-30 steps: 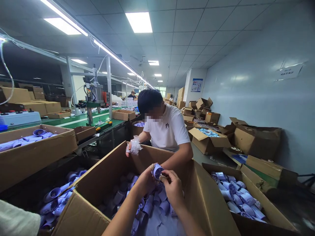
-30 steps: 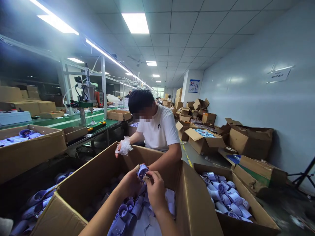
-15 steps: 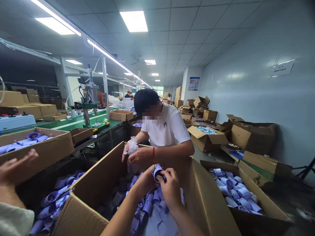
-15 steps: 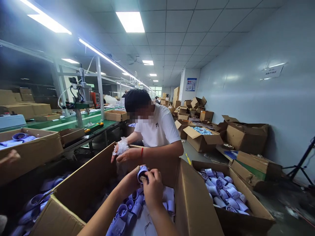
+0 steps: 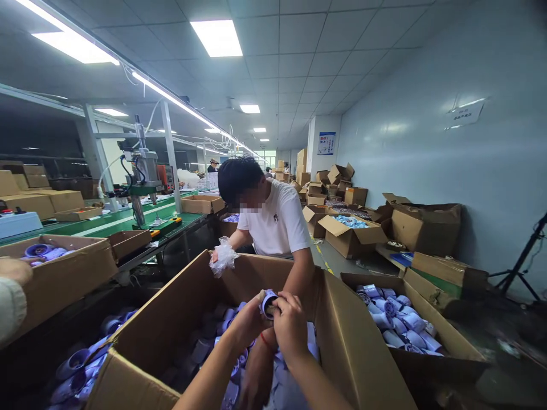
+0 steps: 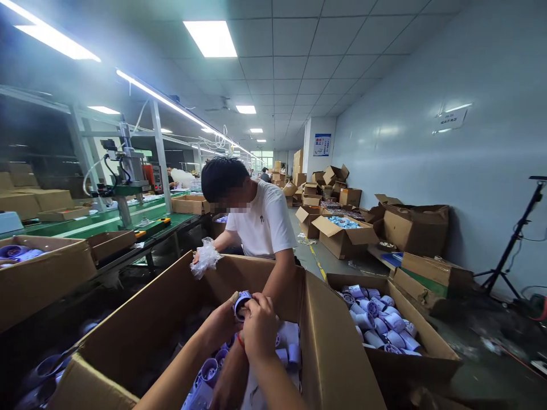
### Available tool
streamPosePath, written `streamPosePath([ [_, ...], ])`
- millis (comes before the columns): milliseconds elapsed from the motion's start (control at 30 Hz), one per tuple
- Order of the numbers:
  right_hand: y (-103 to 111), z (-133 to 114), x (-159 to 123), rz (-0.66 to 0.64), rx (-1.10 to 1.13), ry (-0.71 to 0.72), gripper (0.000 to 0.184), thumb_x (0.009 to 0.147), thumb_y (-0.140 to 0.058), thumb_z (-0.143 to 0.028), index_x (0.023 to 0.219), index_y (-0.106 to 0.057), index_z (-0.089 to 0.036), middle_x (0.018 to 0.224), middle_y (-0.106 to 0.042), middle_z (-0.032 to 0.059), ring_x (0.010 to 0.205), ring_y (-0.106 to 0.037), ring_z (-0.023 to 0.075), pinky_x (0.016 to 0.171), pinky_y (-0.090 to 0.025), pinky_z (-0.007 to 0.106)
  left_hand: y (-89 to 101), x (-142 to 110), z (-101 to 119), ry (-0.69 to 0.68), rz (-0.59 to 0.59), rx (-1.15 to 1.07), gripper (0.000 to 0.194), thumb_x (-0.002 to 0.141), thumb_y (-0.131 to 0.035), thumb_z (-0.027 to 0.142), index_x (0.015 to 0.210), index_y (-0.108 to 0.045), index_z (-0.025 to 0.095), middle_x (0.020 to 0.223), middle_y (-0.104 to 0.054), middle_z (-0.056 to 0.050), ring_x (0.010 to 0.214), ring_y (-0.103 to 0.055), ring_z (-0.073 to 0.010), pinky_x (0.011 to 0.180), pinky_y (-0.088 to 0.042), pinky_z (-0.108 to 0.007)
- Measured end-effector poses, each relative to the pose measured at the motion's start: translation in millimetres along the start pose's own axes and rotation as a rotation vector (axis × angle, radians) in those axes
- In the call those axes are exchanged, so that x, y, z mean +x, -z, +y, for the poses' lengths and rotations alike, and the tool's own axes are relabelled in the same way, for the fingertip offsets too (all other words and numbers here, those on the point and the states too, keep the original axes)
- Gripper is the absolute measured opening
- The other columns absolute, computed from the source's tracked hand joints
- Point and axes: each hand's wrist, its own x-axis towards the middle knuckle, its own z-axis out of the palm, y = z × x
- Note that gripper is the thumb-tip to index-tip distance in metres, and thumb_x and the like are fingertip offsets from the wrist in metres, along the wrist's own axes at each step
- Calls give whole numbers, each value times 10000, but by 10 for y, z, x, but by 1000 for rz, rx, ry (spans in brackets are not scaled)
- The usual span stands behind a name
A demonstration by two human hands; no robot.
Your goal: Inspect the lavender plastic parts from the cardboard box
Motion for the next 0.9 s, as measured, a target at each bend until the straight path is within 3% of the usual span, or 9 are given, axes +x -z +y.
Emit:
streamPosePath([
  [133, -33, 0, 2, -1, 69, -37, 301, 750, -497, -22, 780, -736, -202, 1023, -725, 85, 950, -647, 231, 839, -496, 341, -41, -45, 0, 67, 26, -181, 229, 862, -570, 372, 924, -638, 163, 735, -607, 6, 551, -545, -70, 507, -440, -158],
  [267, -39, 18, 8, 17, 87, -63, 348, 731, -469, 13, 795, -739, -198, 1035, -728, 92, 972, -656, 230, 861, -492, 344, -52, -42, -17, 4, 44, -129, 262, 777, -685, 341, 981, -632, 185, 824, -626, 11, 624, -567, -77, 548, -442, -174],
  [433, -46, 39, -7, -8, 42, -34, 386, 739, -452, 16, 878, -741, -200, 1048, -727, 94, 973, -664, 225, 852, -493, 330, -43, -30, -57, -31, 73, -67, 406, 676, -771, 382, 1006, -627, 196, 728, -609, 30, 547, -521, -63, 516, -399, -168],
  [567, -74, 44, -20, 5, -11, -13, 377, 758, -455, -2, 915, -736, -197, 1054, -724, 108, 963, -669, 241, 853, -494, 352, -47, -35, -73, -49, 65, -67, 407, 652, -783, 408, 952, -630, 180, 686, -586, 41, 520, -497, -52, 500, -378, -160],
  [767, -26, 67, 44, -18, 195, -47, 356, 679, -451, 31, 719, -719, -199, 952, -750, 70, 905, -689, 200, 840, -504, 302, -71, -47, -17, 20, 59, -73, 297, 694, -747, 375, 881, -627, 176, 667, -594, 39, 530, -531, -63, 528, -418, -171],
  [900, 32, 58, 78, -66, 240, -101, 302, 682, -491, -1, 708, -718, -198, 931, -754, 80, 861, -702, 212, 800, -520, 307, -74, -68, 10, 57, 38, -93, 230, 713, -732, 311, 866, -636, 169, 668, -604, 35, 540, -548, -55, 507, -398, -144],
])
